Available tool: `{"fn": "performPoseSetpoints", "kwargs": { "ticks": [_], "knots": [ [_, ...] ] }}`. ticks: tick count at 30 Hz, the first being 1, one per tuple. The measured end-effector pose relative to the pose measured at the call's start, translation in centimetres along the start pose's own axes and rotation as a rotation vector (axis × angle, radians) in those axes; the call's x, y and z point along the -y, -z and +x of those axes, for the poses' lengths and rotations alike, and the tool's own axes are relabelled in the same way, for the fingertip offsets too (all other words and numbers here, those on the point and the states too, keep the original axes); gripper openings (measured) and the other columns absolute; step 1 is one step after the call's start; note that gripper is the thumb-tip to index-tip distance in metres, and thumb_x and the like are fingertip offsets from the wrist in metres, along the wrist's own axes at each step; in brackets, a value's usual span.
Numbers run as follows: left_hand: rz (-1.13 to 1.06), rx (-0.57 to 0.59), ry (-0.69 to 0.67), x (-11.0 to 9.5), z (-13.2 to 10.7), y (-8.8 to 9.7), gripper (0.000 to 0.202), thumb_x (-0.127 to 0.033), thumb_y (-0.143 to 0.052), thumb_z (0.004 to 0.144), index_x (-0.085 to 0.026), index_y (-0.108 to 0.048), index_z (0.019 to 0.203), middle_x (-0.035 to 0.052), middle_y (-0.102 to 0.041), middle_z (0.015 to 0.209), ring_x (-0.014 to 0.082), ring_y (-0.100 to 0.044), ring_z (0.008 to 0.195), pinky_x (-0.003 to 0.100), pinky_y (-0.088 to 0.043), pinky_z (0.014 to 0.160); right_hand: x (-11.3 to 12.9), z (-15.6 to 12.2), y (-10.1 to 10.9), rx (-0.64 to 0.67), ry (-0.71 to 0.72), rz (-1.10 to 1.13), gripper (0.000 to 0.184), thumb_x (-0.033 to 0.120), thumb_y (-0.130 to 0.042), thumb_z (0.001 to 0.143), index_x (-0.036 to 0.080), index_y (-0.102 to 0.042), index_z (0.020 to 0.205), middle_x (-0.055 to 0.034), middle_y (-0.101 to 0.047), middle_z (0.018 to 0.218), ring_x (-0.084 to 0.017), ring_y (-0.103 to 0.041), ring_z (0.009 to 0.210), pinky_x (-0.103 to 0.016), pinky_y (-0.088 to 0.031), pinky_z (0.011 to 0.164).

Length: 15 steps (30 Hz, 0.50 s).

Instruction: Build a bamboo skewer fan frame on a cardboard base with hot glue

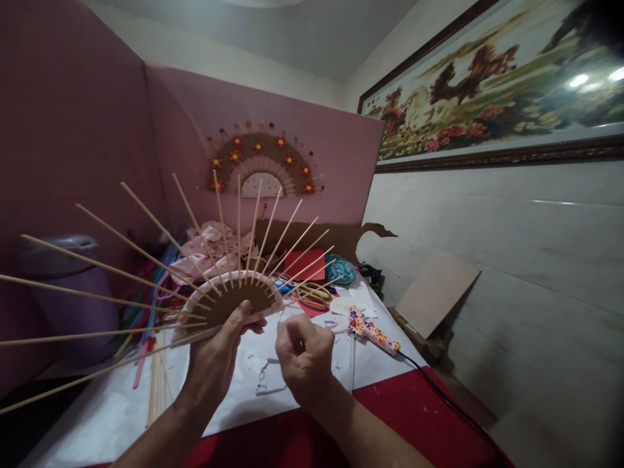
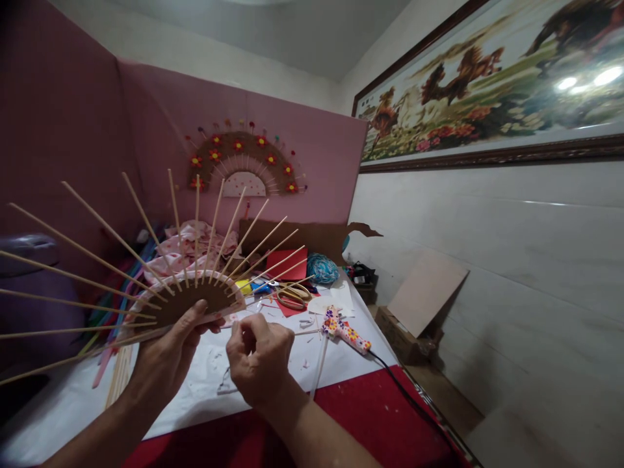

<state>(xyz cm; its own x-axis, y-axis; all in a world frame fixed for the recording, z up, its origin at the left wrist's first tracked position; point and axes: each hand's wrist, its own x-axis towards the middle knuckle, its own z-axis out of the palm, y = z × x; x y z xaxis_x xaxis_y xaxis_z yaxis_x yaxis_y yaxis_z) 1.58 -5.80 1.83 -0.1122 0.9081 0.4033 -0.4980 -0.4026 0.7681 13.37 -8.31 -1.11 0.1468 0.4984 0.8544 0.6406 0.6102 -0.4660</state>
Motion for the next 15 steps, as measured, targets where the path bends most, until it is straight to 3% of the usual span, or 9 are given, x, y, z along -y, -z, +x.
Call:
{"fn": "performPoseSetpoints", "kwargs": {
  "ticks": [3,6,11,15],
  "knots": [
    [-0.046,-0.011,-0.019,-0.2,0.0,-0.2,0.016,-0.017,-0.071,0.067,-0.018,-0.061,0.081,-0.0031,-0.066,0.07,0.0132,-0.06,0.056,0.026,-0.05,0.05,-0.1,0.3,0.0,-0.044,-0.146,0.124,0.002,0.019,-0.051,0.082,0.017,-0.051,0.082,0.009,-0.034,0.049,-0.006,-0.033,0.04,-0.02,-0.026,0.042],
    [-0.053,-0.002,-0.013,-0.2,-0.1,-0.2,0.015,-0.017,-0.07,0.068,-0.018,-0.062,0.081,-0.003,-0.066,0.069,0.0131,-0.06,0.055,0.025,-0.05,0.049,-0.2,0.5,0.1,-0.106,-0.221,0.203,0.007,0.02,-0.049,0.084,0.017,-0.051,0.089,0.0053,-0.045,0.059,-0.008,-0.044,0.05,-0.019,-0.036,0.048],
    [-0.018,-0.031,0.093,-0.1,-0.2,0.1,0.013,-0.021,-0.071,0.067,-0.015,-0.063,0.076,-0.0018,-0.066,0.066,0.0126,-0.061,0.055,0.024,-0.05,0.051,-0.1,0.5,0.7,-0.255,-0.109,0.344,0.009,0.02,-0.046,0.086,0.02,-0.05,0.095,-0.0024,-0.053,0.085,-0.013,-0.055,0.078,-0.029,-0.046,0.072],
    [-0.063,-0.07,0.058,0.2,0.0,0.3,0.019,-0.018,-0.073,0.065,-0.019,-0.063,0.082,-0.0034,-0.067,0.079,0.0132,-0.063,0.068,0.023,-0.054,0.057,0.2,1.2,1.2,-0.334,-0.076,0.429,0.009,0.021,-0.042,0.088,0.02,-0.046,0.096,-0.0036,-0.05,0.088,-0.015,-0.056,0.081,-0.035,-0.047,0.075]
  ]
}}
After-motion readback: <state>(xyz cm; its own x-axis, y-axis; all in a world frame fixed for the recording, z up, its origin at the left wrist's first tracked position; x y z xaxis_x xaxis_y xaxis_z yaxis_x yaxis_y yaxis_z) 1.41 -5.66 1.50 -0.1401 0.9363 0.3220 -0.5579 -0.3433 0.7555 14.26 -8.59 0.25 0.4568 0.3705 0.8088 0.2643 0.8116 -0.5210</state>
